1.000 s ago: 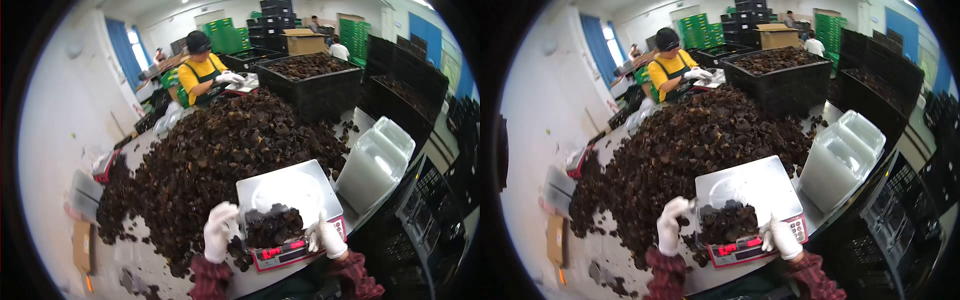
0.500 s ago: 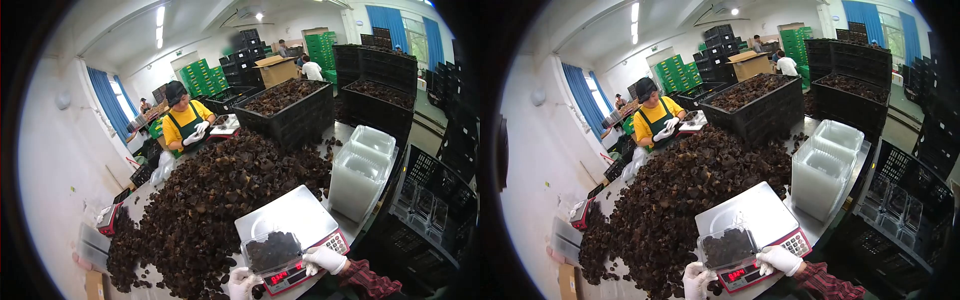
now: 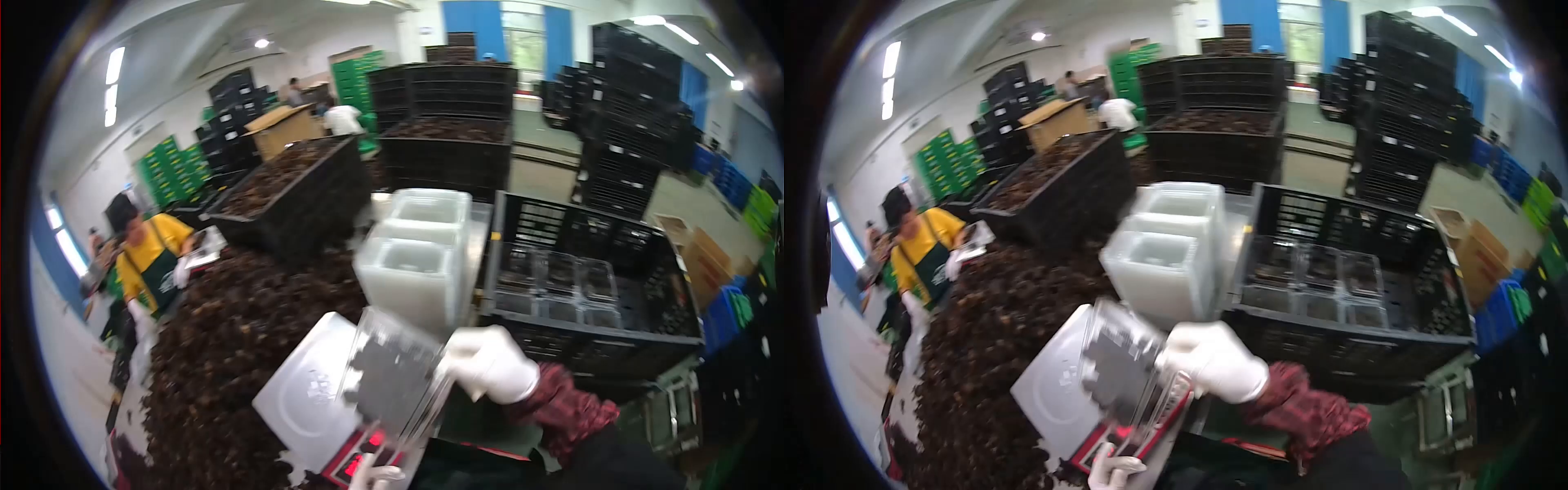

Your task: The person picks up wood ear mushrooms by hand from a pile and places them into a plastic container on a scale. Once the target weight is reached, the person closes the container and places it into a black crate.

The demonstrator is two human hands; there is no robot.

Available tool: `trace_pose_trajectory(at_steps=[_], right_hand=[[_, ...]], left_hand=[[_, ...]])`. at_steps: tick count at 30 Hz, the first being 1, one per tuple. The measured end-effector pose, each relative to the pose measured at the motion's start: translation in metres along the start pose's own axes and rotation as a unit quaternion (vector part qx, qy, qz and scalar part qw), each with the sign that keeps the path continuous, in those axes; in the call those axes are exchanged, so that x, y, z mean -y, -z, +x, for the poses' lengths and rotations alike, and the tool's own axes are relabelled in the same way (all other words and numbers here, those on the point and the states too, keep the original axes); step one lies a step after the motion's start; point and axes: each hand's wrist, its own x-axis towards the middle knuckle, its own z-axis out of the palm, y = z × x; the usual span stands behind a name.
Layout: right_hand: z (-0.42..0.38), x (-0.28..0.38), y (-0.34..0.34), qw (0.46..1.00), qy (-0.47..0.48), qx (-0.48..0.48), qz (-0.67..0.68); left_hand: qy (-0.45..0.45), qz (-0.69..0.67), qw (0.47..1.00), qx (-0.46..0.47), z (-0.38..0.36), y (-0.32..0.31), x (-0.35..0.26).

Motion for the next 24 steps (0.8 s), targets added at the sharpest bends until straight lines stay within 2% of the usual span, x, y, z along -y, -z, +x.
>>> trace_pose_trajectory(at_steps=[1,2,5,8,11,13,14,15,17,18,19,20,21,23,24], right_hand=[[-0.009,0.017,0.028,0.998,0.019,-0.061,-0.024],[-0.018,0.026,0.054,0.988,0.042,-0.142,-0.049],[-0.035,0.045,0.113,0.914,0.081,-0.350,-0.187],[-0.037,0.033,0.188,0.856,0.111,-0.401,-0.306],[-0.044,0.013,0.281,0.795,0.095,-0.423,-0.425],[-0.051,-0.006,0.358,0.777,0.046,-0.418,-0.468],[-0.056,-0.029,0.412,0.698,0.147,-0.369,-0.596],[-0.066,-0.010,0.402,0.809,-0.053,-0.388,-0.439],[-0.076,-0.038,0.457,0.825,-0.082,-0.365,-0.423],[-0.077,-0.065,0.472,0.778,-0.111,-0.323,-0.528],[-0.080,-0.093,0.489,0.711,-0.132,-0.277,-0.632],[-0.083,-0.118,0.501,0.637,-0.142,-0.234,-0.721],[-0.084,-0.108,0.437,0.721,-0.319,-0.377,-0.486],[-0.110,-0.215,0.520,0.688,-0.330,-0.188,-0.619],[-0.123,-0.265,0.558,0.662,-0.311,-0.100,-0.674]], left_hand=[[-0.029,0.107,0.989,0.096,0.003,-0.002,0.013],[0.049,0.048,0.991,0.119,0.002,-0.022,0.004],[-0.116,0.274,0.925,0.234,0.002,-0.033,0.047],[-0.116,0.330,0.897,0.271,-0.001,-0.030,0.076],[-0.133,0.335,0.906,0.222,-0.007,-0.030,0.085],[-0.131,0.319,0.919,0.193,-0.007,-0.031,0.088],[-0.099,0.297,0.932,0.181,-0.008,-0.028,0.103],[-0.097,0.295,0.933,0.180,-0.006,-0.031,0.098],[-0.120,0.324,0.919,0.188,-0.005,-0.036,0.085],[-0.072,0.289,0.941,0.163,-0.009,-0.033,0.109],[-0.154,0.388,0.894,0.164,-0.002,-0.044,0.074],[-0.146,0.396,0.893,0.159,-0.001,-0.049,0.070],[-0.130,0.407,0.893,0.142,-0.003,-0.050,0.071],[-0.171,0.415,0.885,0.119,-0.003,-0.050,0.074],[-0.153,0.438,0.876,0.130,-0.003,-0.048,0.076]])
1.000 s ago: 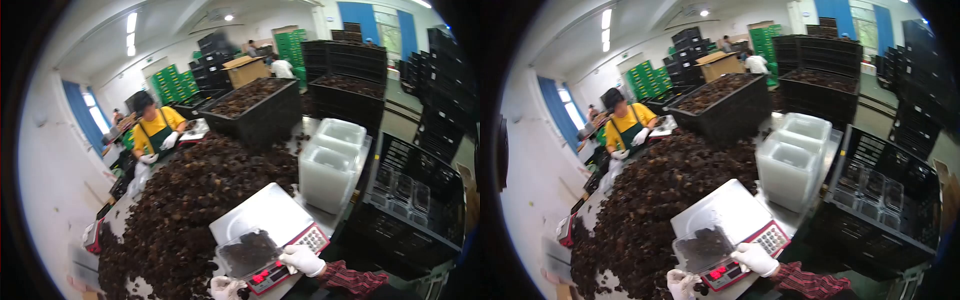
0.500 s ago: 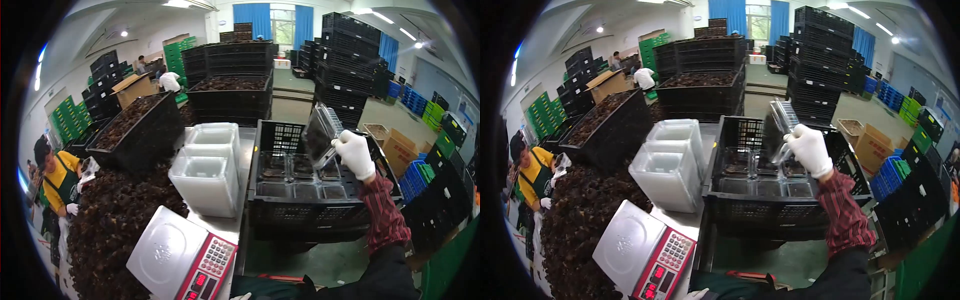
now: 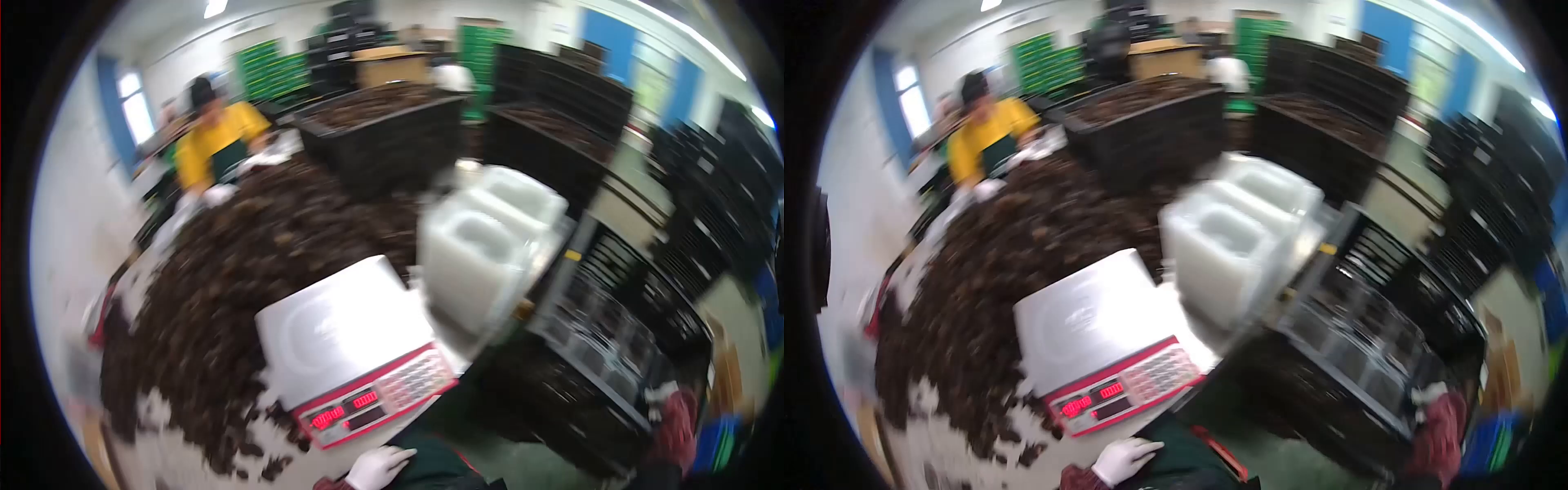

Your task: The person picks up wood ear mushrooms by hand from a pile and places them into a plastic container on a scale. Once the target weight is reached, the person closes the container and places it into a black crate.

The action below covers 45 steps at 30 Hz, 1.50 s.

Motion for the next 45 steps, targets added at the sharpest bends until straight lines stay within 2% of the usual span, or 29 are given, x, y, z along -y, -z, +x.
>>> trace_pose_trajectory(at_steps=[2,5,7,8,9,11,12,13,14,15,16,17,18,19,21,22,24,26,27,29,30,31,33,36,37,41,42,43,45], right_hand=[[-0.022,0.054,0.054,0.943,-0.124,0.207,0.230],[0.035,0.026,0.016,0.918,-0.209,0.211,0.262],[0.061,0.019,0.006,0.921,-0.221,0.180,0.265],[0.087,-0.021,-0.022,0.965,-0.071,0.093,0.237],[0.068,0.011,0.009,0.947,-0.185,0.090,0.247],[0.088,0.001,0.014,0.983,-0.005,-0.056,0.173],[0.086,0.007,0.033,0.955,-0.074,-0.061,0.280],[0.058,0.052,0.074,0.948,-0.060,-0.090,0.299],[0.116,-0.003,0.054,0.957,0.128,-0.255,0.063],[0.094,0.031,0.093,0.923,0.189,-0.268,-0.202],[0.115,0.038,0.101,0.872,0.222,-0.402,-0.171],[0.134,0.051,0.117,0.810,0.313,-0.486,-0.097],[0.131,0.089,0.142,0.886,0.272,-0.345,0.148],[0.127,0.128,0.166,0.867,0.177,-0.247,0.395],[0.011,0.293,0.239,0.832,0.196,-0.236,0.462],[-0.016,0.342,0.256,0.815,0.212,-0.237,0.484],[-0.051,0.415,0.277,0.812,0.310,-0.272,0.414],[-0.089,0.480,0.291,0.758,0.433,-0.257,0.414],[-0.102,0.502,0.295,0.738,0.498,-0.296,0.347],[-0.099,0.545,0.285,0.673,0.571,-0.338,0.327],[-0.100,0.561,0.285,0.661,0.605,-0.340,0.287],[-0.101,0.572,0.281,0.689,0.604,-0.284,0.284],[-0.092,0.580,0.275,0.744,0.610,-0.149,0.230],[-0.088,0.580,0.271,0.759,0.577,-0.138,0.269],[-0.093,0.581,0.274,0.767,0.575,-0.138,0.247],[-0.097,0.584,0.276,0.780,0.560,-0.134,0.246],[-0.098,0.584,0.278,0.789,0.554,-0.127,0.233],[-0.099,0.584,0.279,0.788,0.557,-0.129,0.230],[-0.101,0.583,0.280,0.800,0.539,-0.122,0.233]], left_hand=[[0.034,0.014,0.999,0.018,-0.003,-0.007,0.009],[0.107,0.010,0.994,0.000,-0.002,-0.016,0.007],[0.106,0.011,0.994,-0.026,0.000,-0.016,0.008],[0.112,-0.005,0.993,-0.025,-0.002,-0.016,0.009],[0.111,-0.020,0.993,-0.025,-0.003,-0.018,0.009],[0.113,-0.017,0.993,-0.017,-0.005,-0.020,0.011],[0.106,-0.003,0.994,-0.006,-0.006,-0.019,0.011],[0.108,-0.003,0.994,-0.007,-0.006,-0.016,0.011],[0.107,-0.009,0.994,0.014,-0.005,-0.011,0.007],[0.105,-0.014,0.994,0.035,-0.003,-0.007,0.005],[0.103,-0.011,0.994,0.034,-0.003,-0.003,0.005],[0.062,-0.051,0.997,0.012,-0.004,0.002,0.007],[0.020,-0.089,0.996,-0.008,-0.005,0.011,0.011],[0.010,-0.081,0.997,-0.007,0.000,0.030,0.011],[-0.050,-0.096,0.987,-0.122,0.019,0.090,0.007],[0.000,-0.115,0.980,-0.162,0.025,0.117,0.007],[0.095,-0.128,0.955,-0.249,0.043,0.159,0.020],[0.162,-0.106,0.931,-0.309,0.075,0.189,0.042],[0.186,-0.093,0.923,-0.323,0.094,0.200,0.057],[0.091,0.036,0.944,-0.314,0.134,0.210,0.088],[0.103,0.092,0.949,-0.283,0.153,0.211,0.104],[0.108,0.092,0.951,-0.273,0.171,0.208,0.123],[0.271,0.129,0.943,-0.143,0.209,0.215,0.127],[0.321,-0.016,0.946,-0.042,0.260,0.205,0.167],[0.290,0.020,0.956,-0.046,0.275,0.194,0.184],[0.242,-0.138,0.957,-0.076,0.334,0.164,0.175],[0.125,-0.150,0.973,-0.127,0.350,0.141,0.195],[0.082,-0.150,0.976,-0.135,0.362,0.136,0.189],[0.110,-0.103,0.983,-0.103,0.372,0.144,0.155]])
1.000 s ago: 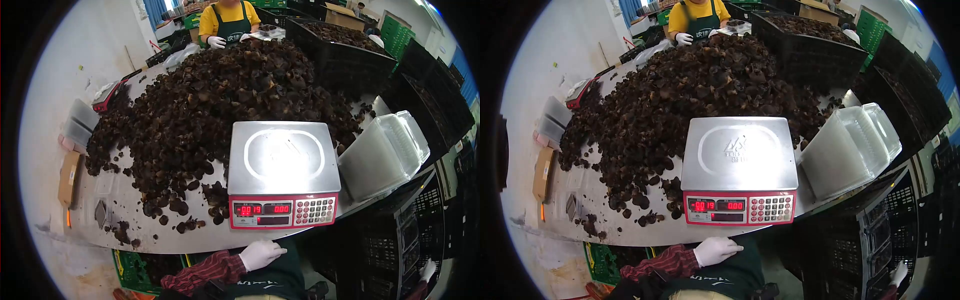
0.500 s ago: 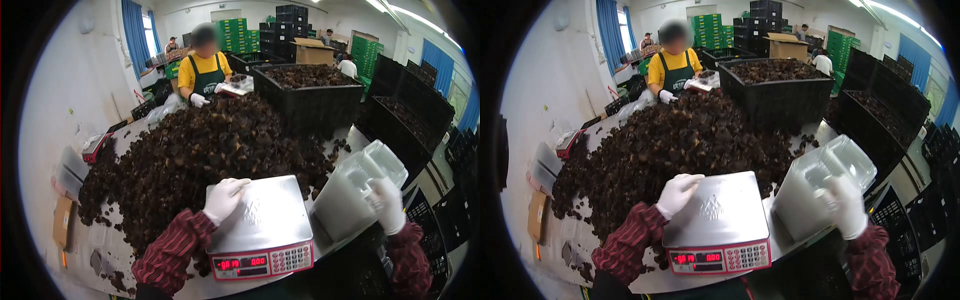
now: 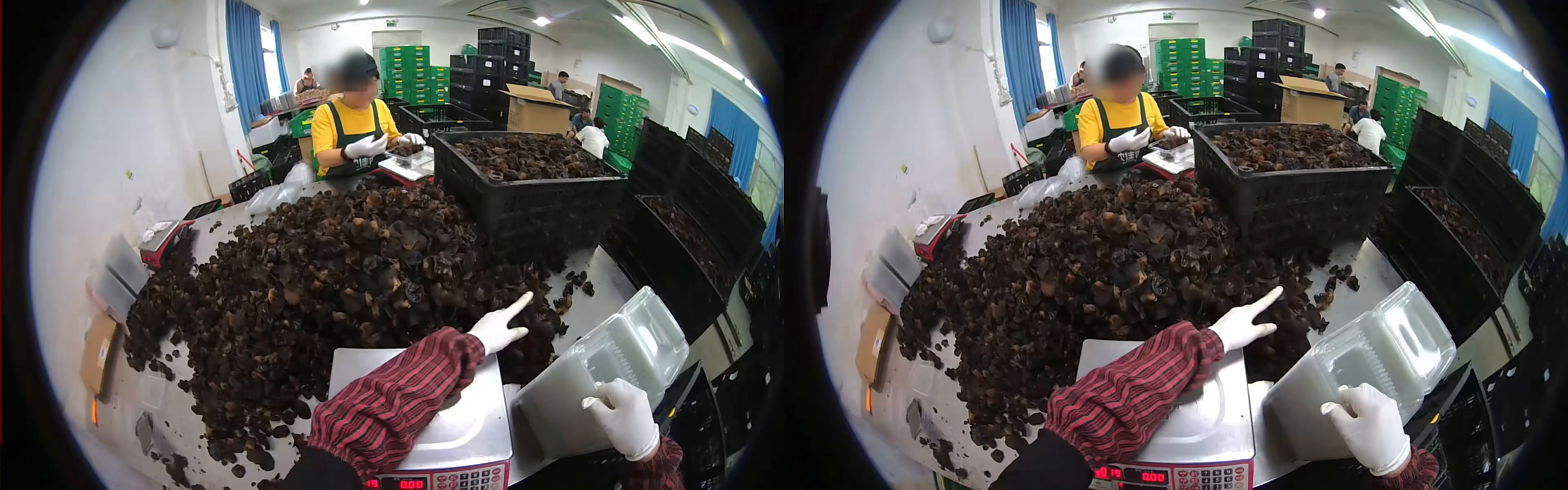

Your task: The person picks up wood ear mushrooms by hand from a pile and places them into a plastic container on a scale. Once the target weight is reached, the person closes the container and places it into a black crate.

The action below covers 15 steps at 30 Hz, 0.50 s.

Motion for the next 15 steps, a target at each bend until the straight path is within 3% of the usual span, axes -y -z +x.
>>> trace_pose_trajectory(at_steps=[1,3,4,6,8,10,12,14,15], right_hand=[[-0.001,-0.003,-0.003,1.000,0.010,-0.017,0.007],[-0.001,-0.006,-0.004,1.000,0.017,-0.023,0.004],[-0.002,-0.007,-0.006,0.999,0.025,-0.030,0.005],[-0.003,-0.006,-0.007,0.999,0.017,-0.036,0.007],[0.000,-0.004,-0.007,0.999,0.016,-0.044,0.005],[0.000,-0.003,-0.006,0.999,0.004,-0.031,-0.012],[0.000,-0.003,-0.006,1.000,-0.012,-0.027,-0.008],[-0.001,-0.003,-0.005,0.999,-0.031,-0.020,-0.006],[-0.001,-0.002,-0.005,0.999,-0.030,-0.023,0.002]], left_hand=[[0.000,-0.004,1.000,-0.001,-0.005,0.007,-0.016],[-0.027,0.129,0.991,0.033,-0.019,0.027,-0.034],[-0.087,0.199,0.976,-0.017,-0.024,0.030,-0.022],[-0.174,0.501,0.846,0.048,-0.029,0.063,-0.002],[-0.181,0.563,0.804,0.059,-0.043,0.094,0.026],[-0.249,0.535,0.807,-0.029,-0.070,0.126,0.051],[-0.216,0.572,0.791,0.015,-0.091,0.147,0.069],[-0.084,0.600,0.790,0.099,-0.109,0.175,0.076],[-0.068,0.603,0.792,0.066,-0.119,0.189,0.088]])
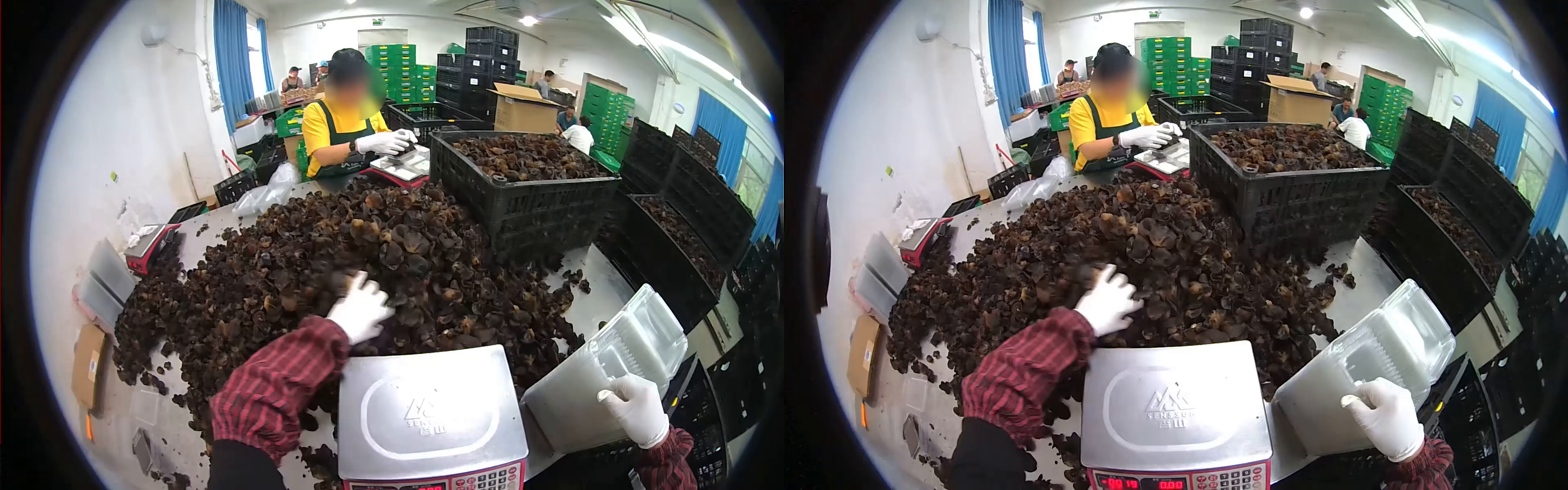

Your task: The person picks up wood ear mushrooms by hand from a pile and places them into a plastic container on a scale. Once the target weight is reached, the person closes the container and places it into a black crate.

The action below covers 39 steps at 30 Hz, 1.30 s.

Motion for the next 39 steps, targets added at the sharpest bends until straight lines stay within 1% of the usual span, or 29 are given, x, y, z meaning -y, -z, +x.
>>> trace_pose_trajectory(at_steps=[1,2,3,5,7,9,11,12,13,15,17,19,20,21,22,23,24,25,26,27,29,31,32,33,34,35,37,38,39], right_hand=[[0.000,0.001,0.000,1.000,0.001,-0.003,0.009],[0.001,0.002,0.002,1.000,-0.022,0.009,0.010],[0.001,0.003,0.002,1.000,-0.023,0.009,0.008],[0.003,0.006,0.001,0.999,-0.044,0.016,0.007],[0.002,0.006,0.001,0.999,-0.035,0.013,0.003],[0.002,0.008,0.002,0.999,-0.045,0.016,0.011],[0.003,0.011,0.003,0.999,-0.047,0.018,0.013],[0.003,0.011,0.003,0.998,-0.051,0.020,0.017],[0.004,0.011,0.003,0.998,-0.050,0.019,0.019],[0.003,0.009,0.002,0.999,-0.046,0.018,0.018],[0.002,0.008,0.002,0.999,-0.046,0.018,0.020],[0.003,0.008,0.002,0.999,-0.044,0.020,0.024],[0.003,0.010,0.002,0.999,-0.040,0.017,0.023],[0.003,0.012,0.002,0.999,-0.035,0.015,0.021],[0.003,0.012,0.002,0.999,-0.032,0.016,0.022],[0.003,0.011,0.002,0.999,-0.035,0.014,0.016],[0.002,0.011,0.002,0.999,-0.036,0.010,0.009],[0.003,0.010,0.002,0.999,-0.032,0.010,0.008],[0.002,0.010,0.002,0.999,-0.036,0.011,0.017],[0.001,0.010,0.003,0.999,-0.042,0.013,0.027],[0.002,0.011,0.004,0.998,-0.057,0.021,0.028],[0.002,0.008,0.002,0.998,-0.050,0.012,0.022],[0.001,0.010,0.002,0.998,-0.051,0.015,0.021],[0.002,0.011,0.003,0.997,-0.070,0.020,0.029],[0.002,0.013,0.005,0.995,-0.088,0.026,0.035],[0.002,0.012,0.006,0.995,-0.088,0.023,0.033],[0.000,0.006,0.003,0.998,-0.047,0.013,0.026],[-0.001,0.006,0.004,0.998,-0.050,0.013,0.025],[0.000,0.008,0.004,0.997,-0.062,0.018,0.033]], left_hand=[[0.032,0.003,0.999,-0.015,-0.013,-0.008,0.015],[0.056,0.013,0.998,-0.015,-0.025,-0.011,0.030],[0.082,0.023,0.996,-0.014,-0.038,-0.014,0.044],[0.108,0.049,0.990,-0.076,-0.062,-0.017,0.072],[0.167,0.031,0.982,-0.084,-0.083,-0.014,0.097],[0.236,0.004,0.968,-0.090,-0.100,-0.012,0.118],[0.282,-0.008,0.957,-0.065,-0.114,-0.013,0.140],[0.309,-0.046,0.949,-0.037,-0.120,-0.011,0.148],[0.360,-0.107,0.926,0.036,-0.123,0.003,0.153],[0.401,-0.128,0.905,0.066,-0.126,0.015,0.154],[0.372,0.010,0.928,-0.023,-0.117,0.025,0.134],[0.222,0.028,0.956,-0.191,-0.089,0.045,0.107],[0.135,-0.044,0.965,-0.222,-0.066,0.066,0.086],[0.052,-0.121,0.960,-0.245,-0.040,0.058,0.065],[0.010,-0.212,0.956,-0.205,-0.022,0.051,0.036],[-0.018,-0.235,0.966,-0.109,0.000,0.048,0.006],[-0.122,-0.243,0.951,-0.145,0.019,0.033,-0.016],[-0.145,-0.297,0.941,-0.071,0.040,0.018,-0.036],[-0.190,-0.332,0.922,-0.063,0.055,0.006,-0.053],[-0.228,-0.310,0.920,-0.076,0.076,-0.028,-0.065],[-0.198,-0.269,0.942,-0.028,0.080,-0.031,-0.072],[-0.186,-0.211,0.957,0.074,0.077,-0.028,-0.066],[-0.193,-0.203,0.958,0.063,0.072,-0.029,-0.061],[-0.175,-0.213,0.954,0.114,0.066,-0.026,-0.055],[-0.149,-0.215,0.954,0.147,0.058,-0.032,-0.049],[-0.124,-0.218,0.952,0.177,0.049,-0.035,-0.041],[-0.091,-0.170,0.963,0.188,0.029,-0.033,-0.029],[-0.081,-0.156,0.963,0.205,0.021,-0.027,-0.023],[-0.089,-0.165,0.965,0.184,0.014,-0.032,-0.018]])
